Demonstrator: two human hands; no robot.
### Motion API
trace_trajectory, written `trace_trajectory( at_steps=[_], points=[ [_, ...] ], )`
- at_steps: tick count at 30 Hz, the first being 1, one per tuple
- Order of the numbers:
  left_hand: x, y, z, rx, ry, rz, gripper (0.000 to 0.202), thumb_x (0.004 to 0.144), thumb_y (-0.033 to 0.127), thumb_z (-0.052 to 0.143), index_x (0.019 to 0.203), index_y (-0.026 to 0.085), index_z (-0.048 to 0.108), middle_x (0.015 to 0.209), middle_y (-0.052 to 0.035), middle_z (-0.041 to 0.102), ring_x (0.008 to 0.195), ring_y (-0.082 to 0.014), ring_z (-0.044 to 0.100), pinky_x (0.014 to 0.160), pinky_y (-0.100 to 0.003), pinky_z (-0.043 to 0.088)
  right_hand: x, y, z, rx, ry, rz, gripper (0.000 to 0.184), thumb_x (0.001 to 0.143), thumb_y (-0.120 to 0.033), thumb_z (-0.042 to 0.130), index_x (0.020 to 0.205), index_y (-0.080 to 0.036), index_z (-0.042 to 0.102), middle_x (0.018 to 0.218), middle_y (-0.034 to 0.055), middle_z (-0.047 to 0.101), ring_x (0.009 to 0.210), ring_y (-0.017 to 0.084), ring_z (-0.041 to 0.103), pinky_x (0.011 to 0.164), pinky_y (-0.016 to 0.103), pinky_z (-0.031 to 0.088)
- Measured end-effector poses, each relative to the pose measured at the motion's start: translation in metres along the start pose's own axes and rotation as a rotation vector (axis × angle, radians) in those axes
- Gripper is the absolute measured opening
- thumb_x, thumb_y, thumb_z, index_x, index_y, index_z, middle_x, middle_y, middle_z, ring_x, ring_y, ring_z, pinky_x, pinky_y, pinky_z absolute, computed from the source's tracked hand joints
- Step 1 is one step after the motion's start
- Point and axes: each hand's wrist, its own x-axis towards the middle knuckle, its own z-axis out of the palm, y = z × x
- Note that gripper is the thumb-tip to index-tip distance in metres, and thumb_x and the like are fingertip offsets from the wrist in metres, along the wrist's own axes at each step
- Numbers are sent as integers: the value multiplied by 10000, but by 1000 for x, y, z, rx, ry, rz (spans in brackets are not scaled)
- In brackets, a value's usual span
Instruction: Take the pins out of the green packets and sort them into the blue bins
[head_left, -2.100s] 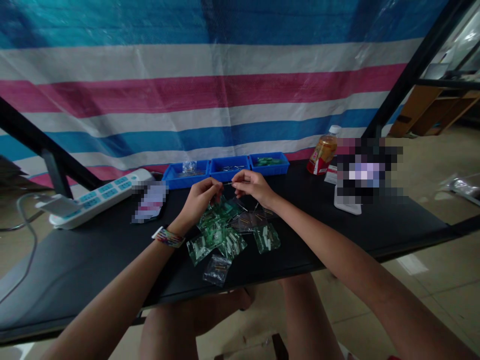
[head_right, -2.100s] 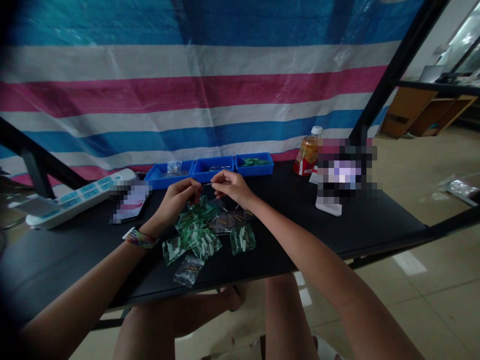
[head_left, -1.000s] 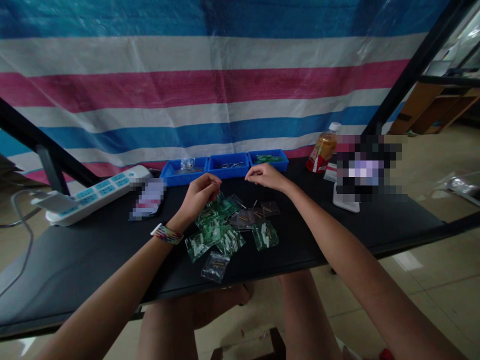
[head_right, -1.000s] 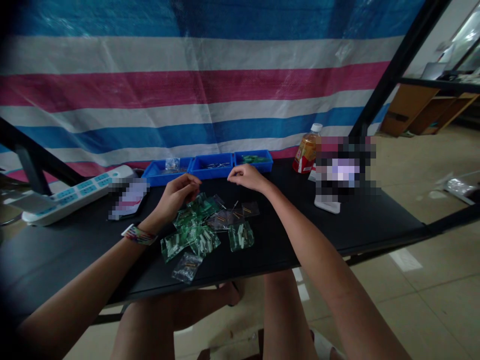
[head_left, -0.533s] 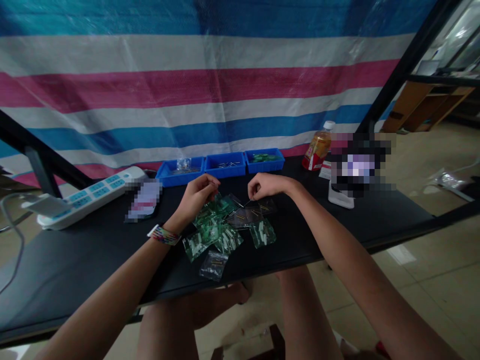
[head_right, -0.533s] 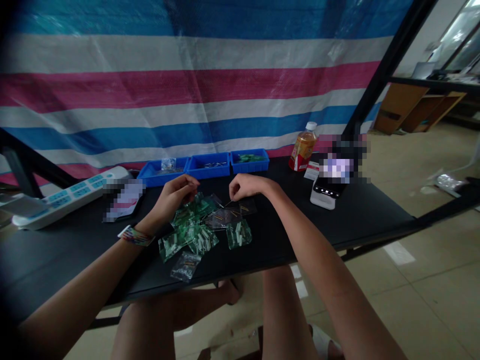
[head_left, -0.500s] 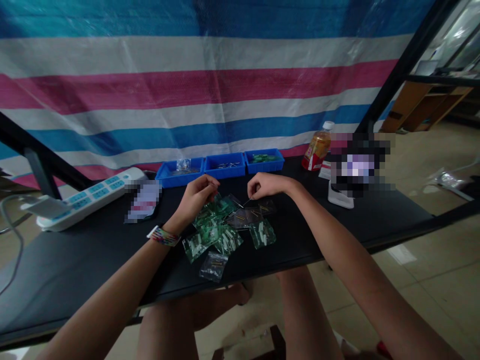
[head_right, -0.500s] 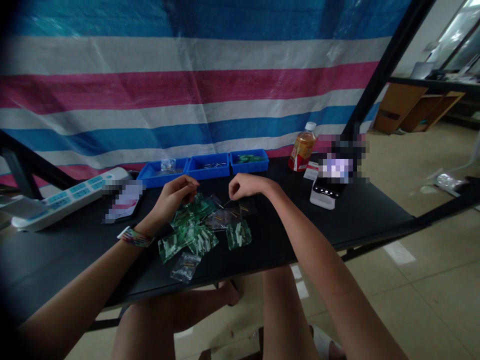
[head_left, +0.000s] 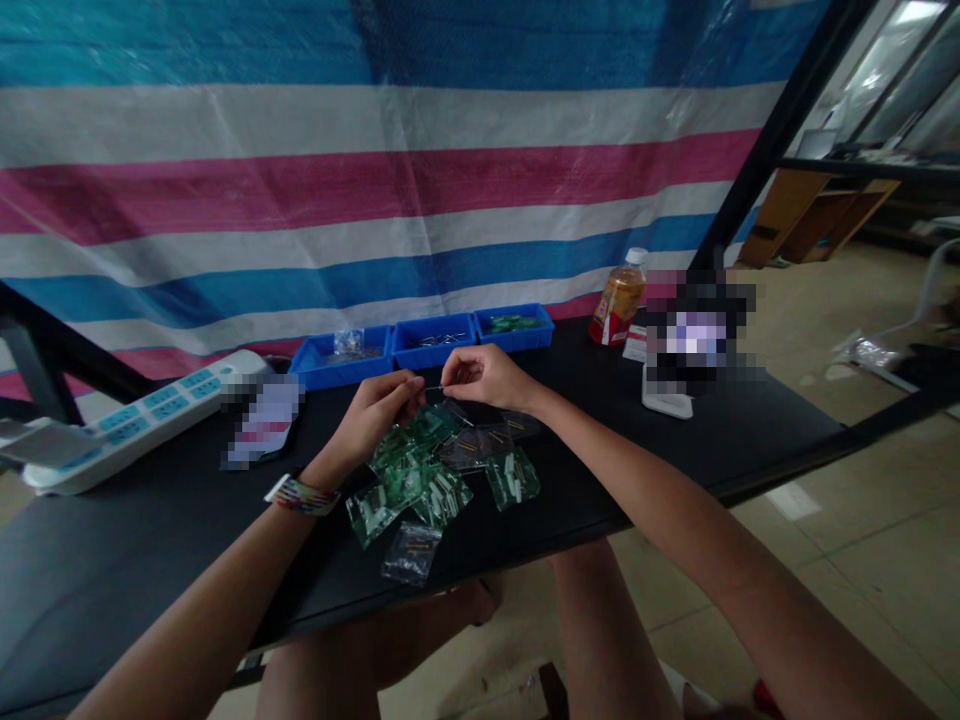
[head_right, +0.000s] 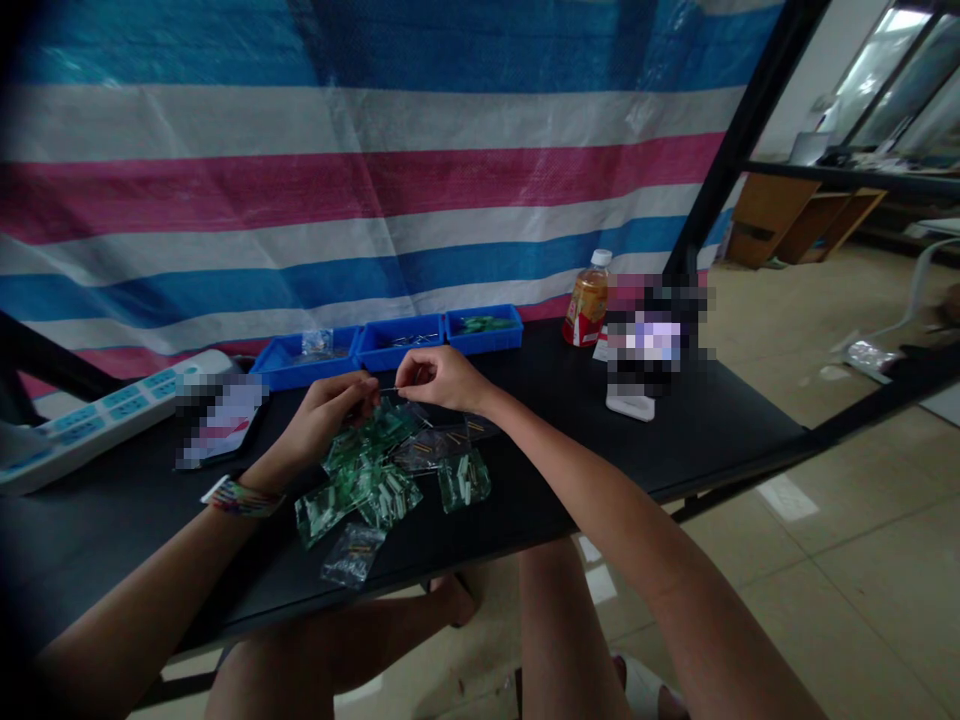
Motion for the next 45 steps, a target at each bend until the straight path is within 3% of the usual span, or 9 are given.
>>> trace_trajectory(
  at_steps=[7, 13, 17, 24, 33, 37, 41, 45],
  points=[
    [0, 2, 3, -47, 34, 19, 289, 848, 442, 755, 785, 179, 652, 595, 30, 527, 516, -101, 440, 495, -227, 319, 1, 4, 3, 77, 88, 105, 222, 715, -223, 807, 870, -174, 656, 820, -11, 667, 638, 113, 601, 568, 232, 492],
    [0, 2, 4, -39, 110, 63, 239, 786, 372, 806, 841, 173, 683, 698, 13, 600, 568, -105, 495, 519, -227, 367, -1, 6, 8, 311, 151, 254, 270, 752, -354, 810, 872, -184, 638, 765, -14, 672, 574, 111, 622, 515, 234, 551],
    [1, 3, 4, -56, 101, 52, 265, 783, 391, 811, 841, 182, 659, 698, 21, 586, 544, -100, 482, 501, -226, 357, -1, 8, 12, 347, 208, 237, 325, 691, -369, 861, 829, -172, 642, 742, -12, 664, 598, 116, 641, 538, 239, 580],
    [2, -6, -2, -93, 53, -39, 343, 941, 492, 610, 793, 186, 657, 651, -14, 605, 521, -130, 532, 481, -244, 373, 0, 9, 15, 310, 231, 166, 300, 653, -310, 858, 792, -175, 629, 746, -29, 635, 615, 113, 634, 557, 245, 581],
    [1, 1, 3, -78, 77, -42, 342, 852, 487, 730, 744, 181, 622, 616, 11, 568, 496, -103, 477, 473, -229, 328, -1, 10, 19, 257, 245, 137, 265, 681, -298, 818, 817, -180, 623, 765, -26, 626, 641, 120, 643, 585, 252, 574],
    [0, 5, 4, -56, 106, 3, 307, 811, 443, 779, 775, 178, 629, 575, 33, 545, 500, -99, 453, 489, -228, 318, -2, 4, 17, 318, 272, 199, 263, 712, -277, 793, 907, -187, 641, 871, -18, 642, 641, 105, 649, 585, 250, 590],
    [-1, 6, 5, -30, 145, 23, 277, 800, 404, 791, 770, 176, 637, 584, 30, 554, 517, -100, 455, 498, -230, 323, -3, 3, 14, 379, 277, 320, 217, 753, -294, 756, 906, -180, 653, 778, -22, 641, 577, 102, 610, 516, 230, 547],
    [-2, 8, 6, -13, 151, 26, 264, 806, 399, 788, 783, 178, 644, 593, 28, 552, 525, -104, 464, 501, -234, 329, -4, 5, 14, 462, 250, 359, 275, 713, -327, 827, 836, -177, 633, 722, -25, 646, 559, 102, 593, 490, 218, 517]
  ],
)
